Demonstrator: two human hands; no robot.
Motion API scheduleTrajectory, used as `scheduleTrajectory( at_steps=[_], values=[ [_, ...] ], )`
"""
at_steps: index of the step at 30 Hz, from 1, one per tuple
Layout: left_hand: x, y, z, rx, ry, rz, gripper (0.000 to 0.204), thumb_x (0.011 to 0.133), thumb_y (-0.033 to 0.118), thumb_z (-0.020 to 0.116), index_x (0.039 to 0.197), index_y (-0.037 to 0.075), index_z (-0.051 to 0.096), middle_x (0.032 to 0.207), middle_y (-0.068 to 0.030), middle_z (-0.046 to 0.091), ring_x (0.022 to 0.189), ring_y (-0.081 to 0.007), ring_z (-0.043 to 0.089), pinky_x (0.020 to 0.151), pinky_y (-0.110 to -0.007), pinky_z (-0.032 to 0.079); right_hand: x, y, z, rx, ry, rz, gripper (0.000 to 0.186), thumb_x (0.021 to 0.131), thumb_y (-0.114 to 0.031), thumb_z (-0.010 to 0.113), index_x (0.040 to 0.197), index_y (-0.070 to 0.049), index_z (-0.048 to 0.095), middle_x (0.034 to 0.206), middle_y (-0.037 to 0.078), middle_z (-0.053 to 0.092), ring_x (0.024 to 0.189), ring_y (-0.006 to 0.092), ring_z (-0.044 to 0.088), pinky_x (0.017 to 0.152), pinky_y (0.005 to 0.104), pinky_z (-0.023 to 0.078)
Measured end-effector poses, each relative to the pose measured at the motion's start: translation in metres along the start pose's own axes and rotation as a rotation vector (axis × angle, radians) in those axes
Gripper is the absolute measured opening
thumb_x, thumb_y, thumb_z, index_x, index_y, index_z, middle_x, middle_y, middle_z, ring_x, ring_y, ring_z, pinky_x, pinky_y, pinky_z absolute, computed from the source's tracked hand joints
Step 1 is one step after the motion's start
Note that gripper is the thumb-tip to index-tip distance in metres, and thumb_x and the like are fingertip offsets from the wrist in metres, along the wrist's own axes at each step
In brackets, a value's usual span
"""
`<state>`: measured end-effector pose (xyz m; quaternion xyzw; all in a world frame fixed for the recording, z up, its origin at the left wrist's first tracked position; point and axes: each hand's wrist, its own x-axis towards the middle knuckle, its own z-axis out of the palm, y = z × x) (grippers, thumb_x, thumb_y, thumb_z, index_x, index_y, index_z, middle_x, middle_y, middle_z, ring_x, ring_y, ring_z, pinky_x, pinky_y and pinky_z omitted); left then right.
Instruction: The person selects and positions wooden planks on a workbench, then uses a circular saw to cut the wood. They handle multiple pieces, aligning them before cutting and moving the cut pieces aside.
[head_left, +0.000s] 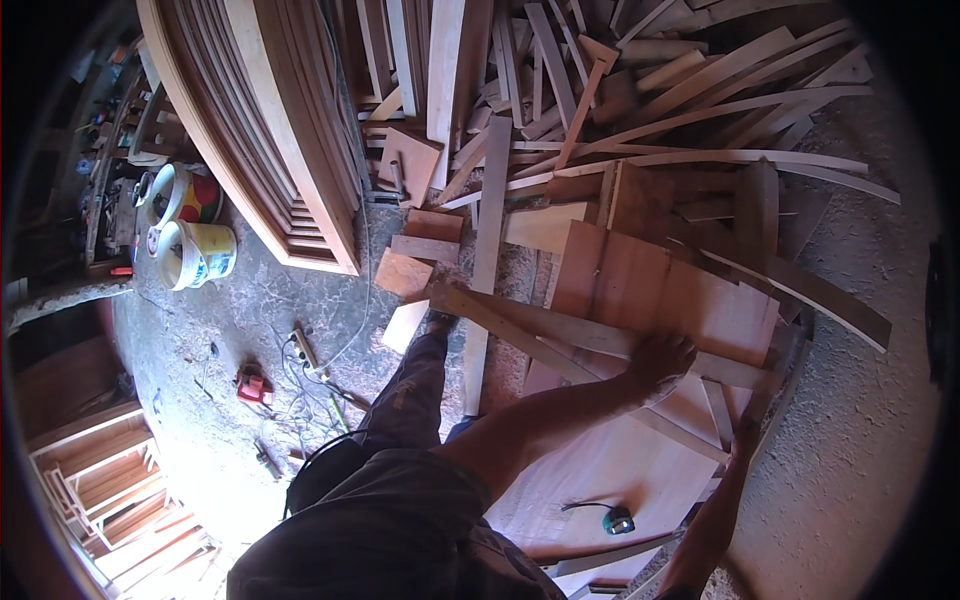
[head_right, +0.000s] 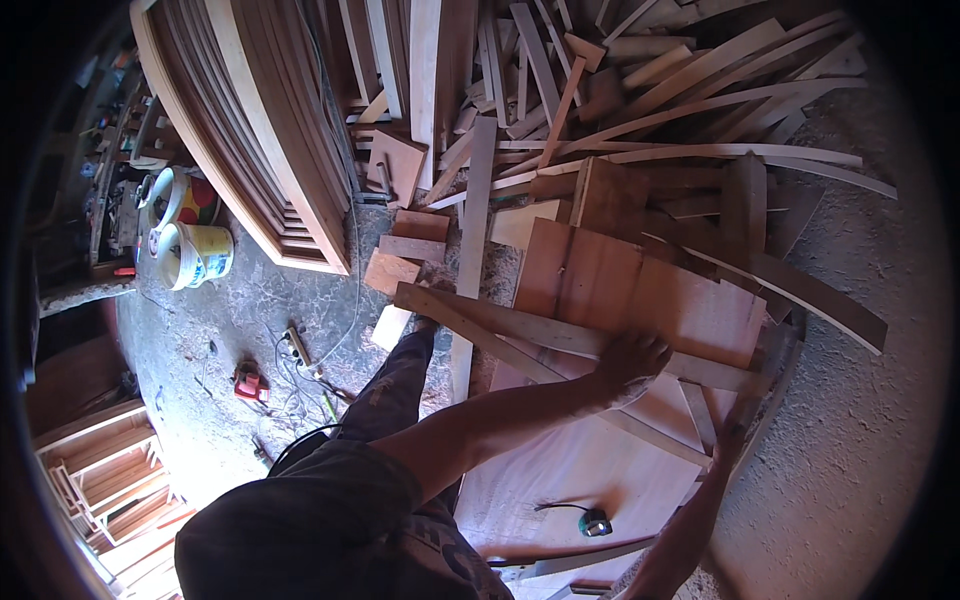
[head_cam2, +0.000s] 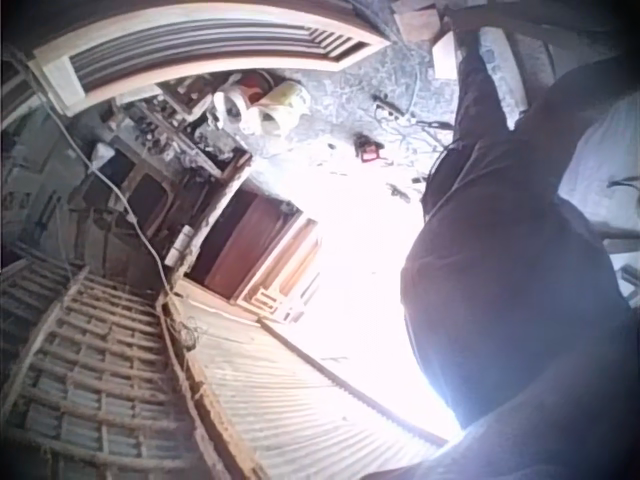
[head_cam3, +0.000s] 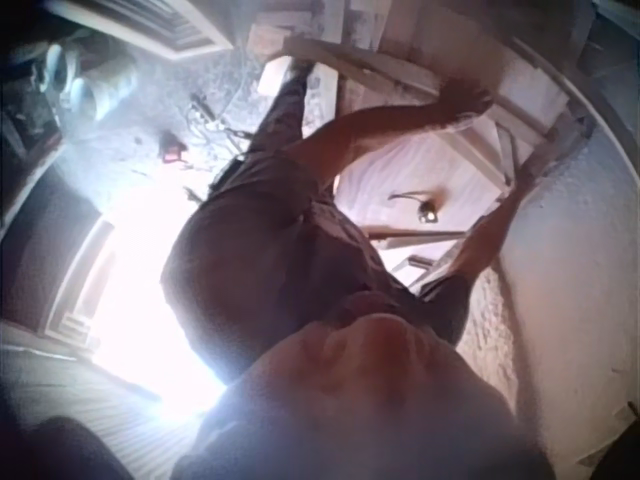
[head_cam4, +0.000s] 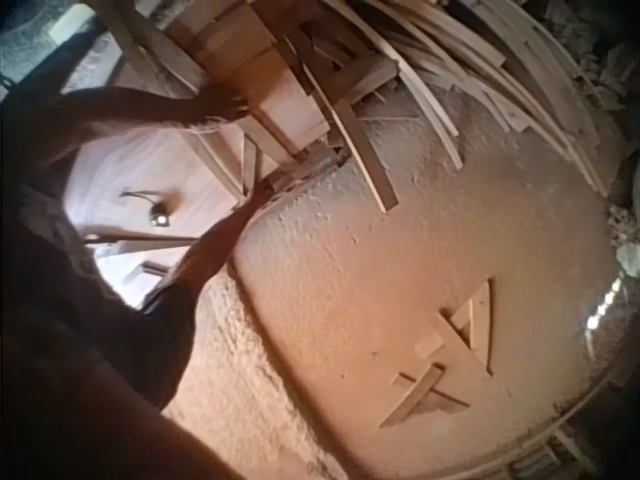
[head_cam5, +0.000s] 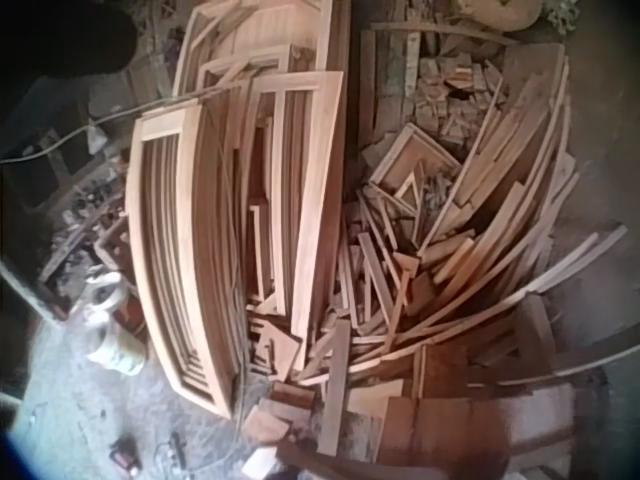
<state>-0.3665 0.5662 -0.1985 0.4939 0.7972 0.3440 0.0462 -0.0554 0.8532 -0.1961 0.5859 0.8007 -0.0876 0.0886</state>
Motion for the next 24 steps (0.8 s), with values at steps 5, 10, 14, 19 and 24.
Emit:
scheduleTrajectory(
  at_steps=[5, 10, 14, 19, 24],
  values=[
    [-0.033, 0.016, 0.007, -0.012, -0.018, 0.035, 0.03, 0.081, 0.023, 0.056, 0.106, 0.008, 0.065, 0.107, -0.0073, 0.058, 0.113, -0.0264, 0.051, 0.094, -0.043, 0.042, -0.035, 0.034, 0.01, -0.072, -0.002, 0.067, 0.06, 0.097, -0.052, 0.045, 0.115, 0.004, 0.056, 0.108, 0.029, 0.063, 0.104, 0.0462, 0.061, 0.086, 0.052, 0.046],
    [-0.043, 0.02, 0.008, -0.045, 0.028, 0.012, 0.03, 0.083, 0.022, 0.055, 0.107, 0.008, 0.064, 0.11, -0.0068, 0.058, 0.12, -0.0267, 0.049, 0.096, -0.043, 0.042, -0.043, 0.035, 0.004, 0.034, -0.009, 0.031, 0.06, 0.094, -0.053, 0.05, 0.117, 0.003, 0.056, 0.11, 0.027, 0.064, 0.105, 0.0444, 0.061, 0.089, 0.0494, 0.046],
    [-0.043, 0.017, 0.005, 0.0, 0.015, 0.033, 0.031, 0.083, 0.023, 0.055, 0.109, 0.009, 0.063, 0.111, -0.0071, 0.059, 0.119, -0.0263, 0.05, 0.097, -0.042, 0.041, -0.047, 0.015, 0.005, 0.049, -0.049, 0.098, 0.062, 0.093, -0.053, 0.052, 0.114, 0.005, 0.057, 0.108, 0.028, 0.064, 0.104, 0.044, 0.061, 0.088, 0.0492, 0.046],
    [-0.042, 0.019, 0.004, -0.003, 0.042, 0.044, 0.031, 0.083, 0.023, 0.055, 0.109, 0.009, 0.063, 0.11, -0.008, 0.059, 0.117, -0.0257, 0.051, 0.097, -0.042, 0.041, -0.049, 0.028, 0.011, 0.018, 0.04, 0.113, 0.061, 0.097, -0.052, 0.046, 0.109, 0.006, 0.058, 0.104, 0.031, 0.064, 0.098, 0.0486, 0.062, 0.083, 0.0539, 0.047],
    [-0.042, 0.016, 0.006, -0.026, 0.01, 0.031, 0.032, 0.083, 0.024, 0.055, 0.11, 0.009, 0.063, 0.111, -0.0084, 0.058, 0.117, -0.0251, 0.052, 0.097, -0.04, 0.042, -0.056, 0.005, 0.013, -0.053, 0.097, 0.075, 0.057, 0.098, -0.049, 0.043, 0.105, 0.006, 0.057, 0.097, 0.034, 0.064, 0.089, 0.0529, 0.062, 0.08, 0.0591, 0.048]
  ],
)
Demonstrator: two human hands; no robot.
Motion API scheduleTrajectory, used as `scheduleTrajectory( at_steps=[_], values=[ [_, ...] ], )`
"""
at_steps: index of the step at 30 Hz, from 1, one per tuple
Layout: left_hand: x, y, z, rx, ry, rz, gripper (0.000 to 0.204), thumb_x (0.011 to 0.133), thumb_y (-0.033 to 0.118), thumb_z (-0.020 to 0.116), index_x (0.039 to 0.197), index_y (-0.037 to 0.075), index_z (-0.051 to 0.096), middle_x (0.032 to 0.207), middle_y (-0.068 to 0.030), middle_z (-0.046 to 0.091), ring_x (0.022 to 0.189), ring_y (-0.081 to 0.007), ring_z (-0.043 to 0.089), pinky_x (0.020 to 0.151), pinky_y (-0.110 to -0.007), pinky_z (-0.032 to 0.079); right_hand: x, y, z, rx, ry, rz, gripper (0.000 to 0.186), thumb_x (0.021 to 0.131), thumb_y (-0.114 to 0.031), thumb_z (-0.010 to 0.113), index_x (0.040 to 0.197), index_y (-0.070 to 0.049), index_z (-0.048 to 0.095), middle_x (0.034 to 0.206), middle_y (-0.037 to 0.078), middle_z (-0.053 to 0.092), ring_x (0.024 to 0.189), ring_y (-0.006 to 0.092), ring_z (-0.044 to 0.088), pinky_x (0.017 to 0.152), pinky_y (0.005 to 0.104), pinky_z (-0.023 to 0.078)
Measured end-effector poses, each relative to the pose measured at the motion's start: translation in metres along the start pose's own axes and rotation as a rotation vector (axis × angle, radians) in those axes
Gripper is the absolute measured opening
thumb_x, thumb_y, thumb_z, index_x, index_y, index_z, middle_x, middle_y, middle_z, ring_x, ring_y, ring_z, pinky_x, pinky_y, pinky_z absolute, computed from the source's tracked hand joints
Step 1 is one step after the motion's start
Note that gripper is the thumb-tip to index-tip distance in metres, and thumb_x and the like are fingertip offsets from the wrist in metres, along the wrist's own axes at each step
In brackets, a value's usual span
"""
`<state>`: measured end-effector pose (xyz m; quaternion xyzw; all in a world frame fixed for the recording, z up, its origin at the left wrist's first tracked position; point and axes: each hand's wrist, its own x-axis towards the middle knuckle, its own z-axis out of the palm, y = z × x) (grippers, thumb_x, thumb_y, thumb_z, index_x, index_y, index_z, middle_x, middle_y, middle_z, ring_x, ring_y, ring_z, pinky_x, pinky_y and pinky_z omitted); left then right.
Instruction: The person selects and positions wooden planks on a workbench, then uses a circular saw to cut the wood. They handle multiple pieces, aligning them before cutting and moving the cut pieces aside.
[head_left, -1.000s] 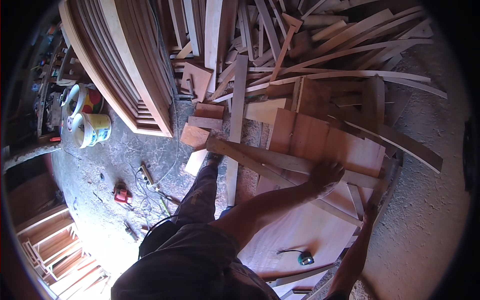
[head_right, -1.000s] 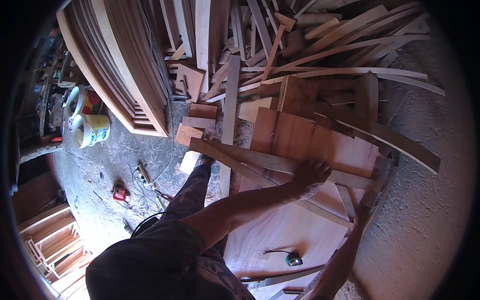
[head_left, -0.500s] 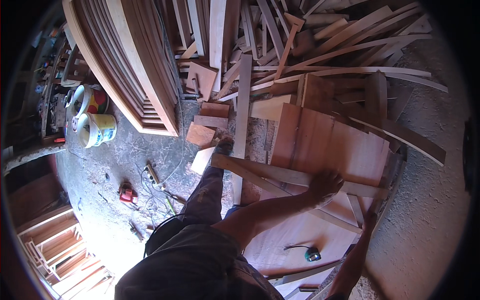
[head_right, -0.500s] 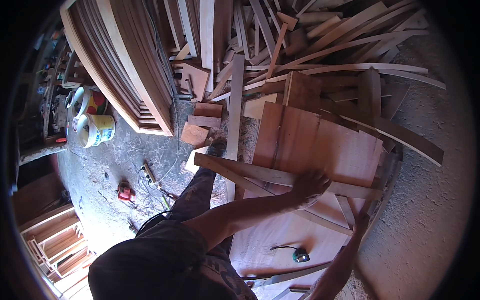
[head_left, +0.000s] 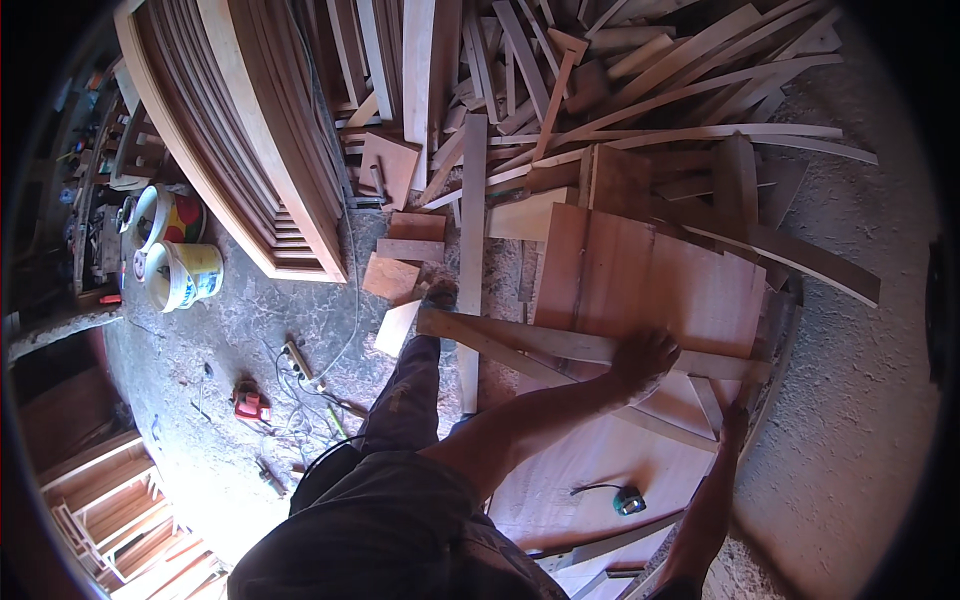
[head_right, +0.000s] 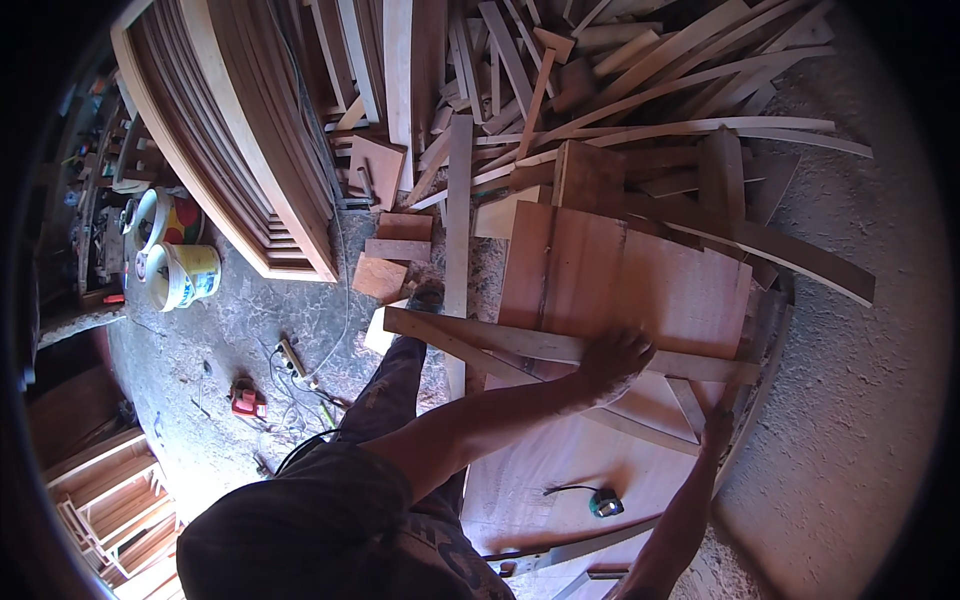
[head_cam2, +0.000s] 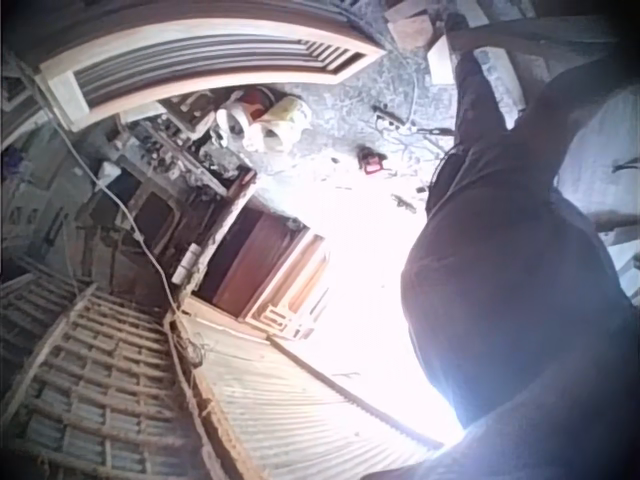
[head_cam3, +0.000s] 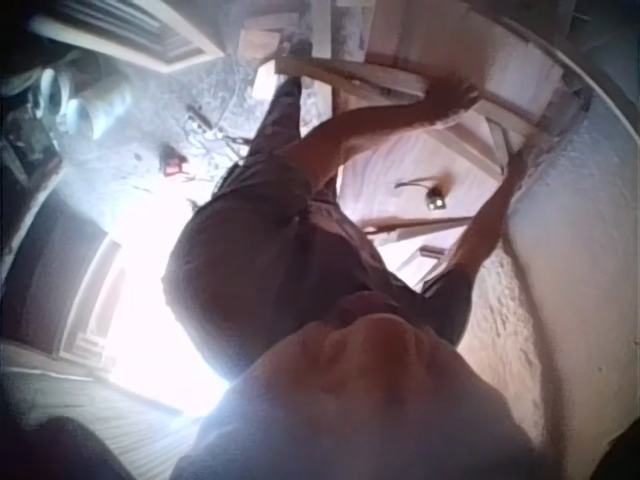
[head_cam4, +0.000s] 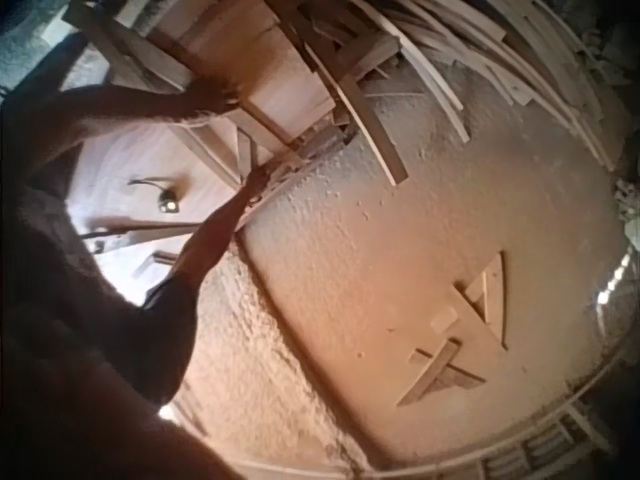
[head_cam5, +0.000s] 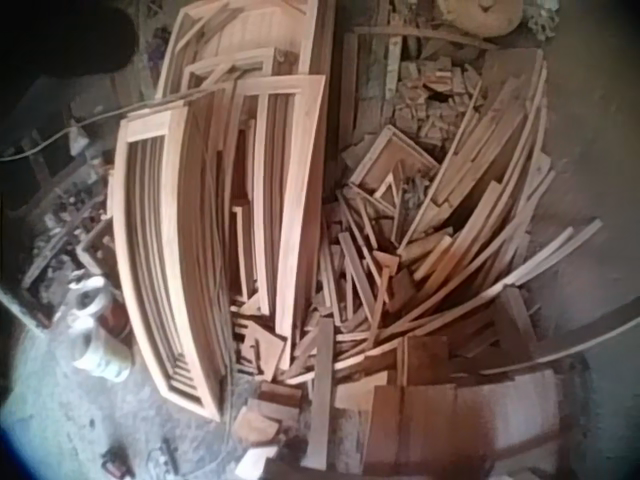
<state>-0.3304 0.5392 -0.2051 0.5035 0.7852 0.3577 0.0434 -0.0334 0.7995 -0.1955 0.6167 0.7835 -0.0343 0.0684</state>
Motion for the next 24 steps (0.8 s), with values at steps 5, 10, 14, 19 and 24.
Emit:
scheduleTrajectory(
  at_steps=[5, 10, 14, 19, 24],
  values=[
    [-0.005, -0.006, -0.005, -0.102, -0.053, 0.008, 0.033, 0.084, 0.021, 0.057, 0.114, 0.006, 0.061, 0.117, -0.0097, 0.057, 0.119, -0.0268, 0.051, 0.099, -0.041, 0.042, -0.016, -0.032, -0.003, -0.121, 0.103, -0.059, 0.052, 0.101, -0.04, 0.042, 0.122, 0.007, 0.052, 0.114, 0.037, 0.057, 0.109, 0.0511, 0.056, 0.091, 0.0567, 0.046],
    [-0.017, -0.016, -0.049, -0.314, 0.016, 0.104, 0.036, 0.085, 0.014, 0.065, 0.119, 0.004, 0.059, 0.124, -0.0142, 0.057, 0.117, -0.0287, 0.054, 0.096, -0.042, 0.046, -0.073, -0.079, 0.022, -0.165, 0.275, -0.331, 0.05, 0.103, -0.032, 0.039, 0.14, 0.001, 0.045, 0.145, 0.032, 0.034, 0.135, 0.0445, 0.036, 0.106, 0.0523, 0.037],
    [-0.008, -0.001, -0.228, -0.898, 0.237, 0.316, 0.023, 0.082, 0.007, 0.07, 0.103, -0.001, 0.065, 0.104, -0.0191, 0.063, 0.091, -0.0296, 0.065, 0.081, -0.041, 0.054, -0.172, -0.162, 0.027, 0.275, 0.295, -0.543, 0.045, 0.104, -0.03, 0.041, 0.14, -0.004, 0.046, 0.149, 0.026, 0.033, 0.135, 0.0414, 0.039, 0.106, 0.0464, 0.039],
    [-0.017, 0.023, -0.361, -1.779, 0.471, 0.412, 0.015, 0.09, 0.011, 0.065, 0.1, 0.0, 0.07, 0.092, -0.0147, 0.069, 0.076, -0.023, 0.066, 0.063, -0.032, 0.053, -0.248, -0.229, 0.028, 0.34, 0.114, -0.288, 0.041, 0.103, -0.024, 0.043, 0.14, -0.007, 0.047, 0.149, 0.026, 0.034, 0.132, 0.0447, 0.04, 0.103, 0.0467, 0.042],
    [-0.008, 0.043, -0.37, -2.307, 0.591, 0.655, 0.02, 0.093, 0.013, 0.065, 0.106, -0.001, 0.071, 0.087, -0.0126, 0.071, 0.071, -0.0179, 0.065, 0.056, -0.027, 0.05, -0.284, -0.246, 0.023, 0.269, 0.118, -0.22, 0.041, 0.103, -0.022, 0.042, 0.141, -0.006, 0.046, 0.149, 0.028, 0.032, 0.133, 0.0469, 0.039, 0.103, 0.0494, 0.042]
  ],
)
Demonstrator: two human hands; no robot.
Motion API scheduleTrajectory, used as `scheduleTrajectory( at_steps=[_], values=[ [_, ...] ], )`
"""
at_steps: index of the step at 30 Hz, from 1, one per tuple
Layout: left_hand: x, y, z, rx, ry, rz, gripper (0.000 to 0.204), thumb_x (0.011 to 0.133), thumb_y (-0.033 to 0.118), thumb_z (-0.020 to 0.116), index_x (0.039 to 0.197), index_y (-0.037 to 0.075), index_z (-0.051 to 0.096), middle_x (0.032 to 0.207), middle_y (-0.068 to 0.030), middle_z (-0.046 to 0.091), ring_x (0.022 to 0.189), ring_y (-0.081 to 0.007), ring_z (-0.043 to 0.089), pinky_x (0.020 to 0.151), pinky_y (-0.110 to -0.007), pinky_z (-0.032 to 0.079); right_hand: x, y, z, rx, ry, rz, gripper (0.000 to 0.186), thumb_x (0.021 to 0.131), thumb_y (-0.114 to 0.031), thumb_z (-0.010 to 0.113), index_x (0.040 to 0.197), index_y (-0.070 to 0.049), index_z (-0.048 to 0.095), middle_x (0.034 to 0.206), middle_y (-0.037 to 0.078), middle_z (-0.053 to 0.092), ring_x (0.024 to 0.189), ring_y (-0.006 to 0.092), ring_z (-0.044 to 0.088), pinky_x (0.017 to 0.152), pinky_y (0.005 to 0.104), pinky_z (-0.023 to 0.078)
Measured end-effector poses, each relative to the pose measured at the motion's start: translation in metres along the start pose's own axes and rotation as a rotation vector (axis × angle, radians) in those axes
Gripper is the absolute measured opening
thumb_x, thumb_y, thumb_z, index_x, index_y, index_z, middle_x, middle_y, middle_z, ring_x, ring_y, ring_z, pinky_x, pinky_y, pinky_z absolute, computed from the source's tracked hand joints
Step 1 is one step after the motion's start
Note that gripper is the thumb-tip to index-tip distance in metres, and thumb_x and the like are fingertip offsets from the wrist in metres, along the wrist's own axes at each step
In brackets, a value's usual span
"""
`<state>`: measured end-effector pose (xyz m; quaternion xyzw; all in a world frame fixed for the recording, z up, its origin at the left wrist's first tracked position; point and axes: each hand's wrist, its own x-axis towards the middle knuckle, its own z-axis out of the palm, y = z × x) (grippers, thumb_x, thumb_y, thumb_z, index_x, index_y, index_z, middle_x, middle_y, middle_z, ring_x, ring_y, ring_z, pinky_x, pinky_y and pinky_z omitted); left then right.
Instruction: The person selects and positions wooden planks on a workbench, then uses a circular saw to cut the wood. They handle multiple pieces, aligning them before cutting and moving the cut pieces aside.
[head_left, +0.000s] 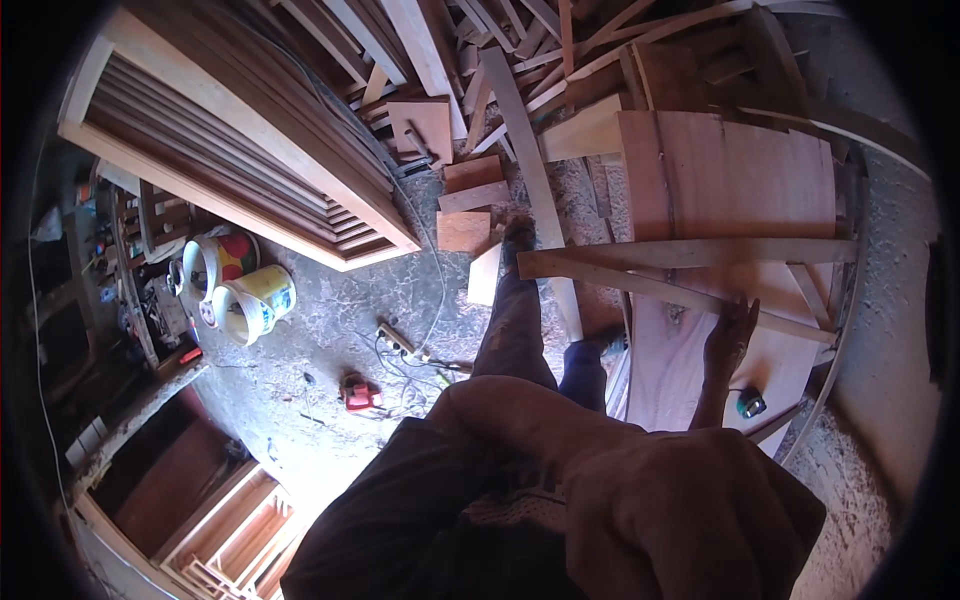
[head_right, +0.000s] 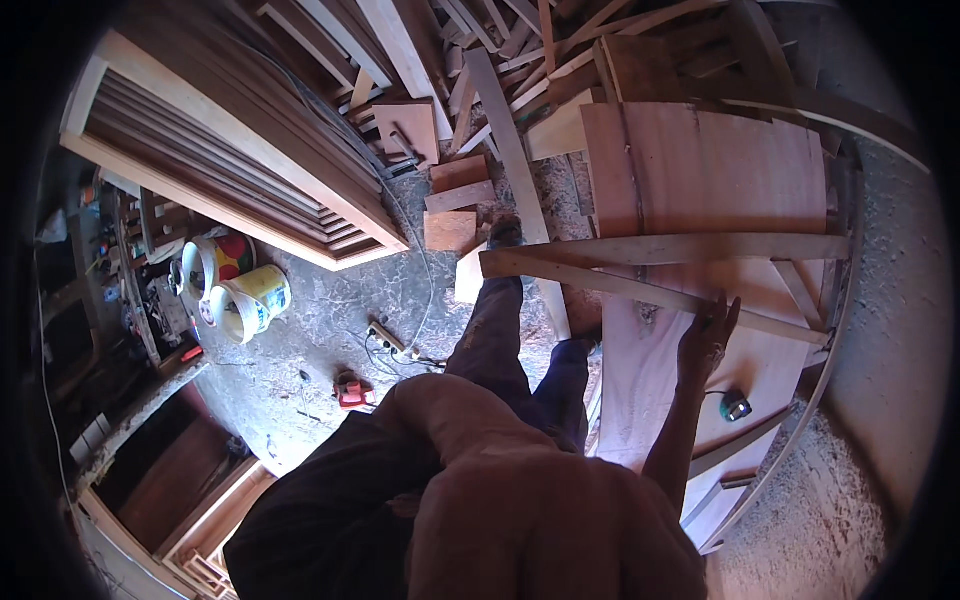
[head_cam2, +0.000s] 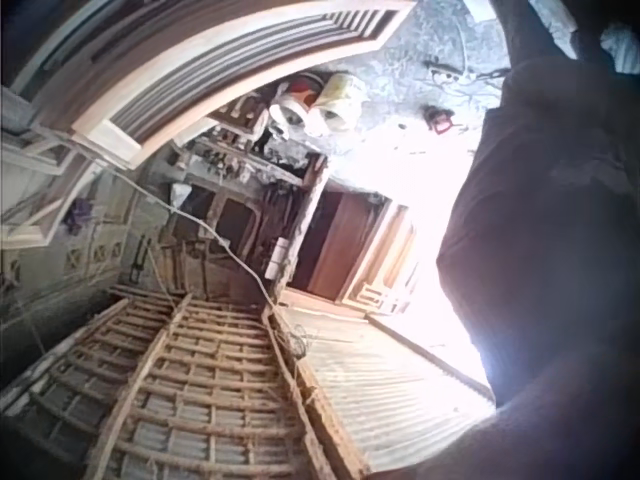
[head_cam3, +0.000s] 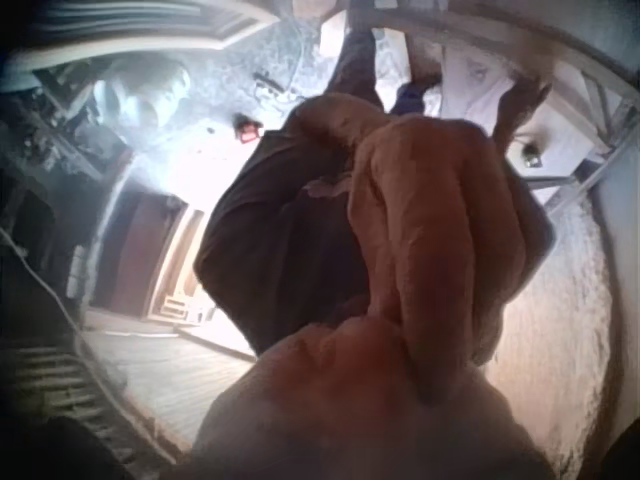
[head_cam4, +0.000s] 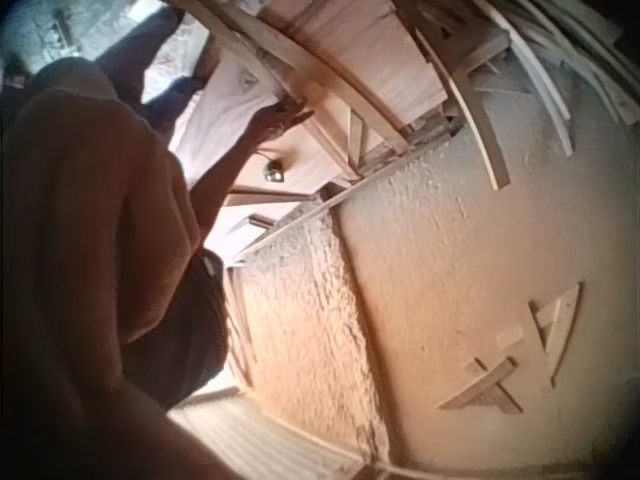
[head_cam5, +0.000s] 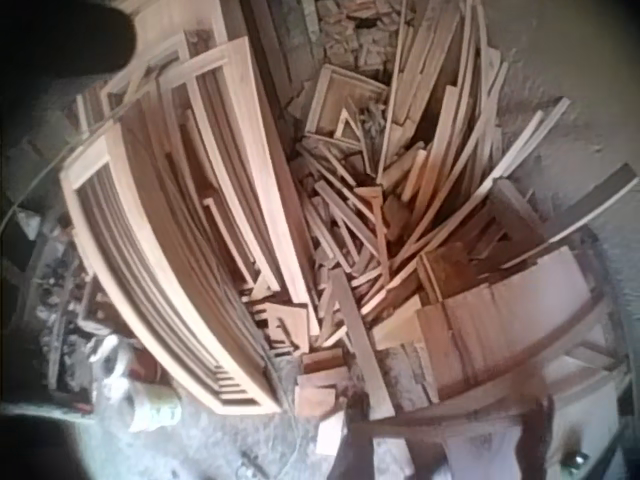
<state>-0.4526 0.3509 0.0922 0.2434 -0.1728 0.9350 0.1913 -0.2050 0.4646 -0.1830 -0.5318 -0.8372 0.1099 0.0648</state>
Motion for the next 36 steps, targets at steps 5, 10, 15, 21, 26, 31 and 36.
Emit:
scheduleTrajectory(
  at_steps=[5, 10, 15, 21, 26, 31, 36],
  values=[
    [-0.002, 0.001, 0.029, -0.167, 0.085, -0.078, 0.017, 0.092, 0.012, 0.066, 0.101, -0.002, 0.07, 0.084, -0.0122, 0.069, 0.071, -0.0192, 0.064, 0.058, -0.029, 0.051, 0.005, -0.01, 0.006, 0.05, -0.05, 0.036, 0.041, 0.102, -0.022, 0.043, 0.141, -0.011, 0.046, 0.152, 0.023, 0.029, 0.133, 0.0435, 0.041, 0.1, 0.0507, 0.044],
    [-0.017, 0.002, 0.065, -0.261, 0.046, -0.219, 0.016, 0.09, 0.012, 0.066, 0.098, -0.002, 0.069, 0.083, -0.0119, 0.067, 0.071, -0.0214, 0.064, 0.06, -0.032, 0.052, 0.009, -0.008, 0.009, 0.081, -0.069, 0.042, 0.042, 0.103, -0.022, 0.042, 0.143, -0.01, 0.044, 0.153, 0.024, 0.029, 0.137, 0.0434, 0.033, 0.107, 0.0486, 0.037],
    [-0.037, 0.009, 0.078, -0.234, -0.098, -0.484, 0.014, 0.089, 0.012, 0.066, 0.094, -0.002, 0.067, 0.082, -0.0116, 0.066, 0.072, -0.0236, 0.064, 0.063, -0.035, 0.053, 0.004, 0.003, 0.006, 0.086, -0.068, 0.056, 0.044, 0.102, -0.023, 0.044, 0.144, -0.009, 0.042, 0.153, 0.025, 0.027, 0.14, 0.0433, 0.03, 0.109, 0.0485, 0.034],
    [-0.138, 0.111, 0.016, 0.84, -0.489, -1.148, 0.012, 0.095, 0.009, 0.055, 0.095, 0.001, 0.064, 0.081, -0.0104, 0.066, 0.076, -0.0267, 0.066, 0.069, -0.037, 0.052, 0.009, 0.012, 0.016, 0.121, -0.052, -0.036, 0.048, 0.1, -0.025, 0.046, 0.146, -0.014, 0.039, 0.154, 0.026, 0.024, 0.135, 0.0468, 0.036, 0.102, 0.0526, 0.042],
    [-0.282, 0.236, -0.023, 1.471, -0.051, -1.622, 0.018, 0.096, 0.018, 0.054, 0.095, 0.003, 0.063, 0.082, -0.0117, 0.066, 0.077, -0.0285, 0.067, 0.072, -0.037, 0.052, 0.004, 0.006, -0.001, 0.199, 0.016, -0.054, 0.043, 0.101, -0.023, 0.046, 0.141, -0.008, 0.046, 0.15, 0.027, 0.032, 0.133, 0.0463, 0.039, 0.102, 0.0484, 0.042],
    [-0.37, 0.311, -0.078, 1.791, 0.108, -1.614, 0.019, 0.094, 0.023, 0.055, 0.094, 0.007, 0.065, 0.082, -0.0126, 0.067, 0.075, -0.0318, 0.068, 0.072, -0.04, 0.052, -0.062, -0.06, -0.032, 0.505, 0.154, -0.206, 0.031, 0.099, -0.013, 0.05, 0.128, -0.004, 0.058, 0.129, 0.024, 0.056, 0.117, 0.0394, 0.056, 0.093, 0.0419, 0.049],
    [-0.413, 0.358, -0.133, 1.991, 0.174, -1.571, 0.022, 0.093, 0.026, 0.054, 0.094, 0.009, 0.067, 0.088, -0.0162, 0.069, 0.085, -0.035, 0.068, 0.075, -0.044, 0.051, -0.206, -0.095, 0.046, 0.601, -0.354, -0.249, 0.022, 0.096, -0.018, 0.058, 0.112, -0.004, 0.064, 0.108, 0.019, 0.066, 0.1, 0.0357, 0.065, 0.084, 0.0395, 0.053]
  ],
)
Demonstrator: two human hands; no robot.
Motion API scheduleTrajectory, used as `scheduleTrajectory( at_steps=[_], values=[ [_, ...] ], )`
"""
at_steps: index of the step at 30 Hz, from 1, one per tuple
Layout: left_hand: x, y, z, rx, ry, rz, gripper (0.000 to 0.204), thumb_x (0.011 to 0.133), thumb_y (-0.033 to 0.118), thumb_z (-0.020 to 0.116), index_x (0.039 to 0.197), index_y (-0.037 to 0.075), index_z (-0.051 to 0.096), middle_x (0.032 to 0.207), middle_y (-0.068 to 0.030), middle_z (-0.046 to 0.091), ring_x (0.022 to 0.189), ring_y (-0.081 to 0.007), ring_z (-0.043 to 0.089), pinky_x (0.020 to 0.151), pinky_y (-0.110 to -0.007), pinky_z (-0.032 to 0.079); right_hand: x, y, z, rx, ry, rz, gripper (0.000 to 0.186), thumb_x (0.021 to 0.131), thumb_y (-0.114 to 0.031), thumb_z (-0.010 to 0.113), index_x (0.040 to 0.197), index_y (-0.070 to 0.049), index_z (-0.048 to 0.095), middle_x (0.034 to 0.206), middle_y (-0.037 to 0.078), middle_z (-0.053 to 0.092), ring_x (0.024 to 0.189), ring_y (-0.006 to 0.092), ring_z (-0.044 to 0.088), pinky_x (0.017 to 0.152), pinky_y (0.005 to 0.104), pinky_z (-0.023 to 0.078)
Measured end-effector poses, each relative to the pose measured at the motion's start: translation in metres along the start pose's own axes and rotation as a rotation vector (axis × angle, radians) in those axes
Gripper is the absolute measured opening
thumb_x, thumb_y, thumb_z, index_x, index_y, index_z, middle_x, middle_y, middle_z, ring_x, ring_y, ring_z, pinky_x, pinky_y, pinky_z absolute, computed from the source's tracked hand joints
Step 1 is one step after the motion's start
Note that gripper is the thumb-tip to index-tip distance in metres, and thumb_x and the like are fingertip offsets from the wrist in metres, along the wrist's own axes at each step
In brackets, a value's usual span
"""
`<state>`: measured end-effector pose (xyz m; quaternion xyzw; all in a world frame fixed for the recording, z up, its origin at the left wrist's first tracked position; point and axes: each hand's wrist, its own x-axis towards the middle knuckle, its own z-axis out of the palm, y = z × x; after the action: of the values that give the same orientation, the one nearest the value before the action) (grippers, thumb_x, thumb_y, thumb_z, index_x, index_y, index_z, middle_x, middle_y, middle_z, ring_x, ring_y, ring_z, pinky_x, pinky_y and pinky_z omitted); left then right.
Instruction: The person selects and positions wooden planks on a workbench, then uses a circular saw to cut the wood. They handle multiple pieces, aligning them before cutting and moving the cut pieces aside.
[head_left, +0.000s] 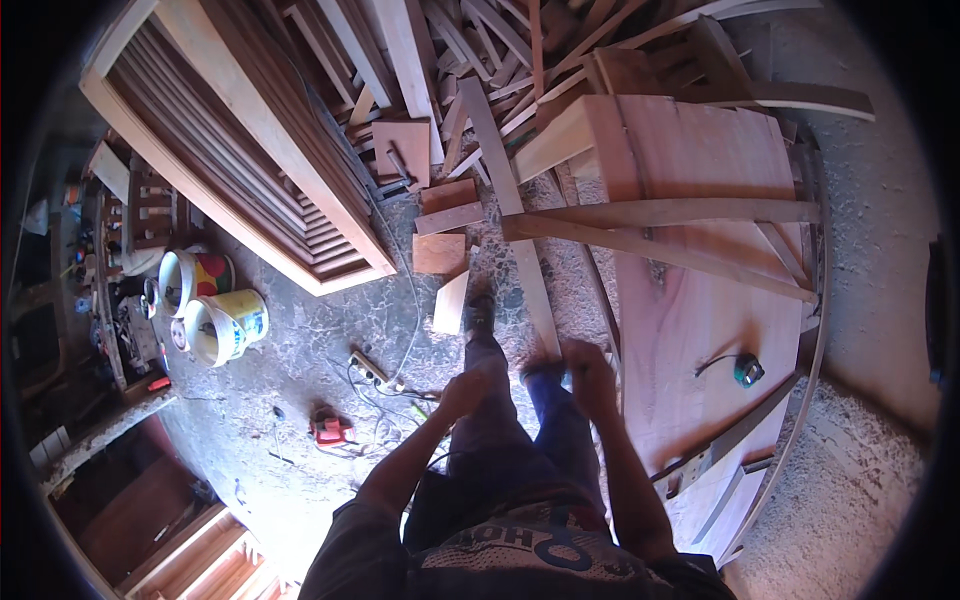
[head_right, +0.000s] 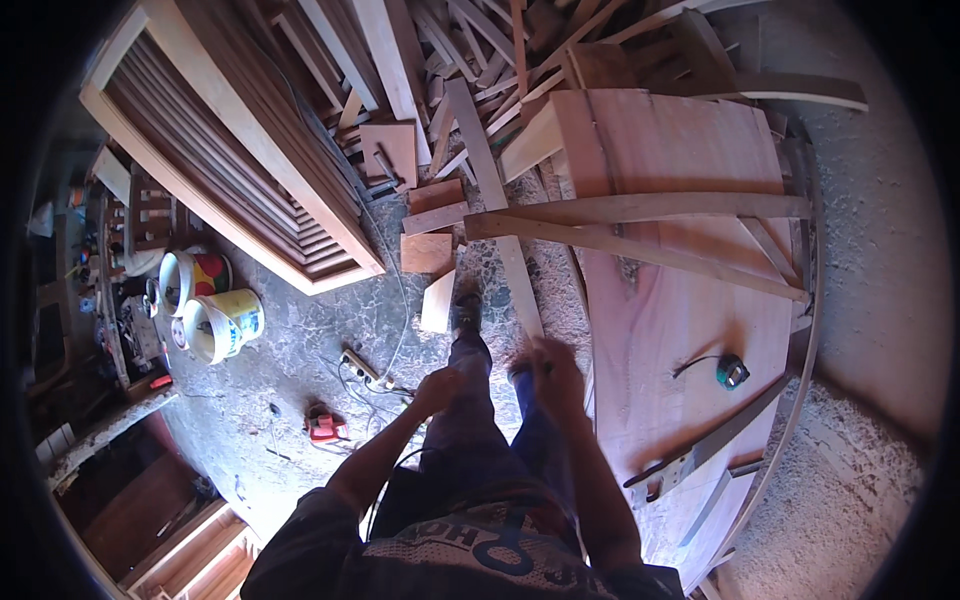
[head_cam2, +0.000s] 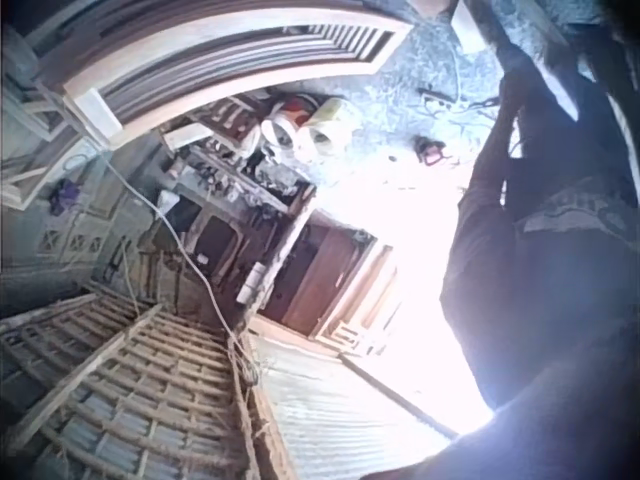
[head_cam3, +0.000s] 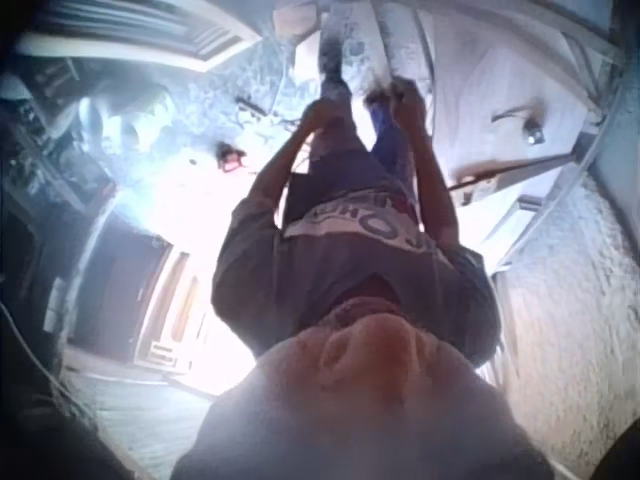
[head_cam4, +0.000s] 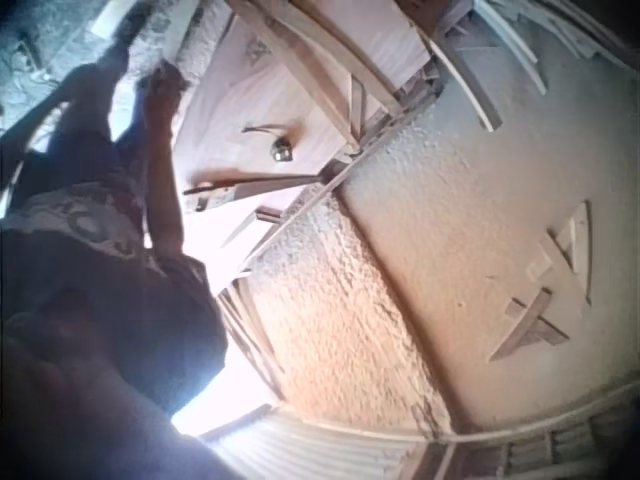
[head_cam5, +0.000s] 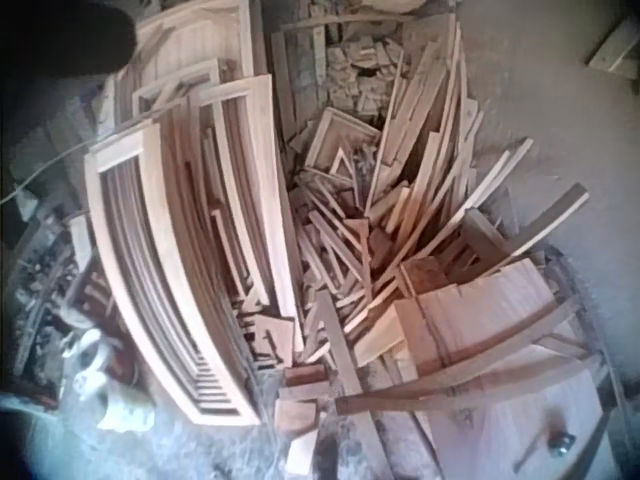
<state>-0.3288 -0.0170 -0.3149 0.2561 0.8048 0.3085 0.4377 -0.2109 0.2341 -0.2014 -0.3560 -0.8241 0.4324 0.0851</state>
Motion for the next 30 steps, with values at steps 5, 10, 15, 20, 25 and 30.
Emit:
scheduleTrajectory(
  at_steps=[5, 10, 15, 20, 25, 30],
  values=[
    [-0.02, -0.094, 0.013, -0.252, 0.194, -0.326, 0.026, 0.092, 0.03, 0.054, 0.095, 0.007, 0.067, 0.09, -0.018, 0.069, 0.092, -0.0364, 0.066, 0.079, -0.046, 0.05, -0.039, 0.055, 0.104, -0.08, -0.389, 0.364, 0.027, 0.094, -0.025, 0.056, 0.106, -0.004, 0.067, 0.084, 0.018, 0.069, 0.087, 0.034, 0.069, 0.081, 0.0404, 0.053],
    [-0.082, -0.15, 0.029, -0.282, 0.259, -0.578, 0.031, 0.09, 0.031, 0.052, 0.094, 0.005, 0.068, 0.084, -0.0177, 0.07, 0.085, -0.0361, 0.068, 0.078, -0.044, 0.05, -0.053, 0.145, 0.146, -0.394, -0.603, 0.357, 0.037, 0.096, -0.032, 0.047, 0.104, -0.003, 0.068, 0.072, 0.014, 0.07, 0.076, 0.0312, 0.07, 0.079, 0.0393, 0.053],
    [-0.115, -0.202, 0.081, -0.399, 0.339, -0.634, 0.033, 0.088, 0.029, 0.053, 0.087, 0.0, 0.068, 0.084, -0.0168, 0.071, 0.082, -0.0319, 0.069, 0.075, -0.041, 0.051, -0.035, 0.16, 0.158, -0.257, -0.518, 0.371, 0.032, 0.094, -0.027, 0.048, 0.105, -0.004, 0.068, 0.1, 0.025, 0.067, 0.097, 0.0425, 0.064, 0.086, 0.0482, 0.051],
    [-0.123, -0.218, 0.113, -0.501, 0.322, -0.657, 0.031, 0.088, 0.026, 0.055, 0.087, -0.002, 0.068, 0.078, -0.0144, 0.07, 0.07, -0.0232, 0.068, 0.068, -0.037, 0.051, -0.054, 0.193, 0.169, -0.273, -0.495, 0.373, 0.035, 0.095, -0.031, 0.047, 0.094, -0.002, 0.068, 0.088, 0.022, 0.066, 0.085, 0.0383, 0.064, 0.078, 0.0467, 0.05],
    [-0.084, -0.219, 0.131, -0.669, 0.367, -0.695, 0.031, 0.09, 0.026, 0.056, 0.096, -0.002, 0.067, 0.079, -0.013, 0.07, 0.066, -0.019, 0.067, 0.062, -0.032, 0.053, -0.073, 0.281, 0.198, -0.228, -0.442, 0.476, 0.04, 0.093, -0.035, 0.048, 0.077, -0.001, 0.062, 0.061, 0.013, 0.059, 0.058, 0.0263, 0.059, 0.061, 0.0416, 0.048],
    [-0.061, -0.211, 0.144, -0.68, 0.396, -0.642, 0.031, 0.09, 0.028, 0.058, 0.098, -0.001, 0.068, 0.084, -0.0126, 0.071, 0.075, -0.0188, 0.068, 0.069, -0.033, 0.053, -0.1, 0.279, 0.203, -0.483, -0.541, 0.328, 0.04, 0.094, -0.033, 0.044, 0.083, -0.001, 0.066, 0.077, 0.021, 0.066, 0.079, 0.0348, 0.067, 0.073, 0.0444, 0.053]
  ],
)
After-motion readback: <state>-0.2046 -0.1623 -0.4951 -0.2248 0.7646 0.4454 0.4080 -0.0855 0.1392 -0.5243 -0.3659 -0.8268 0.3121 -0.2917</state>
